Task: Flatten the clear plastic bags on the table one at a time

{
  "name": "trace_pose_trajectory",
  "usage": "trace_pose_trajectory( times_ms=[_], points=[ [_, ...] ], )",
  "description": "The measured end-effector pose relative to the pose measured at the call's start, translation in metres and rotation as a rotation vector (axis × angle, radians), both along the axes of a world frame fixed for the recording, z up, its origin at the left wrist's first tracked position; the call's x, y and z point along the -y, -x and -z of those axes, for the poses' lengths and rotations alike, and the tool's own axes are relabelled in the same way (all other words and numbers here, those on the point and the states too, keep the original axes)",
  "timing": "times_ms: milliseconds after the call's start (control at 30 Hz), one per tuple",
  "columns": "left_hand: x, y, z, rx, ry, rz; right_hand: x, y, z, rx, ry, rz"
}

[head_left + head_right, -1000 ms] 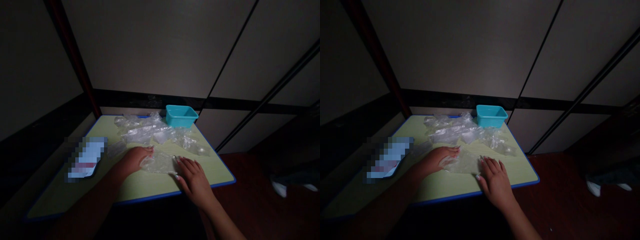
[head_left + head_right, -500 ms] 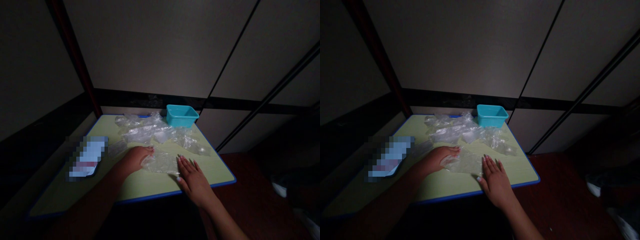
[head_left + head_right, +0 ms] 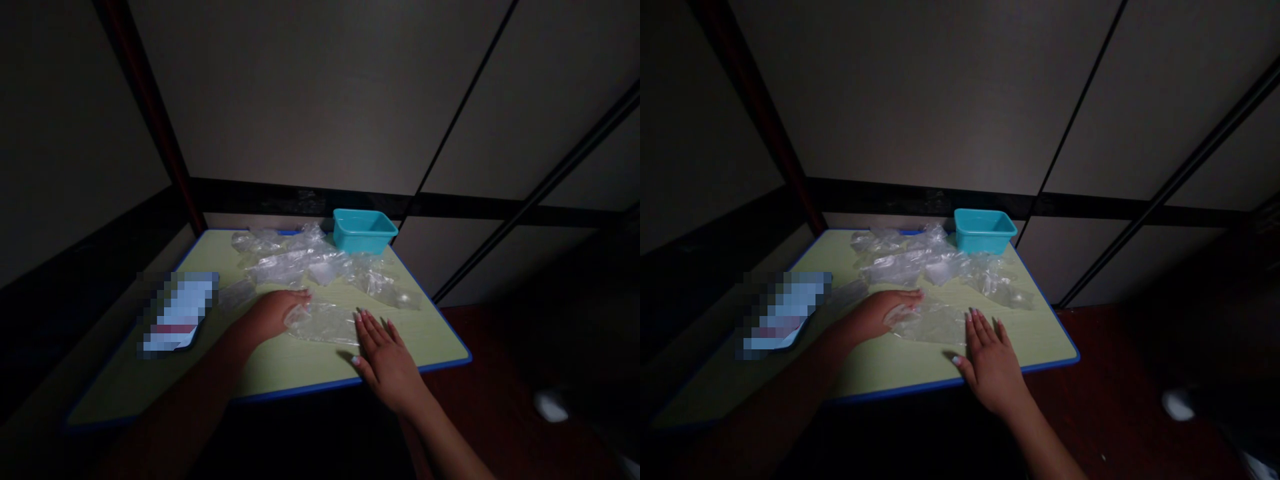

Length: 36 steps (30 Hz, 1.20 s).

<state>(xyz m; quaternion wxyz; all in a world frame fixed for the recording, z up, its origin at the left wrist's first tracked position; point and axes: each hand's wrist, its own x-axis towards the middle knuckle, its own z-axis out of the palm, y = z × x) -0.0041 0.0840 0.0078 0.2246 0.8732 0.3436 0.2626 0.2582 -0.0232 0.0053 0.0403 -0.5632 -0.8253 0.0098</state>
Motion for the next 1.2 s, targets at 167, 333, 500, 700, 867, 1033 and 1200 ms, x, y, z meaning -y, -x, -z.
trace_pose_trajectory(
  times_ms=[167, 333, 500, 700, 867, 1033, 1200],
  points=[
    [-0.006, 0.003, -0.021, 0.032, -0.166, -0.232, -0.001, -0.001, 0.003, 0.017, -0.007, 0.003],
    [0.022, -0.007, -0.054, 0.199, -0.398, -0.525, -0.001, -0.001, 0.006, -0.005, -0.032, 0.005],
    [0.09, -0.056, -0.054, -0.1, -0.243, -0.17, -0.002, -0.004, 0.012, 0.014, -0.068, -0.02],
    [0.129, -0.102, -0.016, -0.244, -0.069, 0.075, -0.005, -0.006, 0.023, 0.106, -0.128, -0.033],
    [0.115, -0.111, -0.006, -0.261, -0.039, -0.027, -0.004, -0.005, 0.02, 0.108, -0.117, -0.054],
    [0.106, -0.118, -0.011, -0.345, 0.009, -0.027, -0.001, 0.0, 0.008, 0.086, -0.037, -0.01],
    [0.107, -0.125, -0.009, -0.44, 0.036, -0.188, -0.002, 0.003, 0.002, 0.068, 0.015, 0.017]
  ],
)
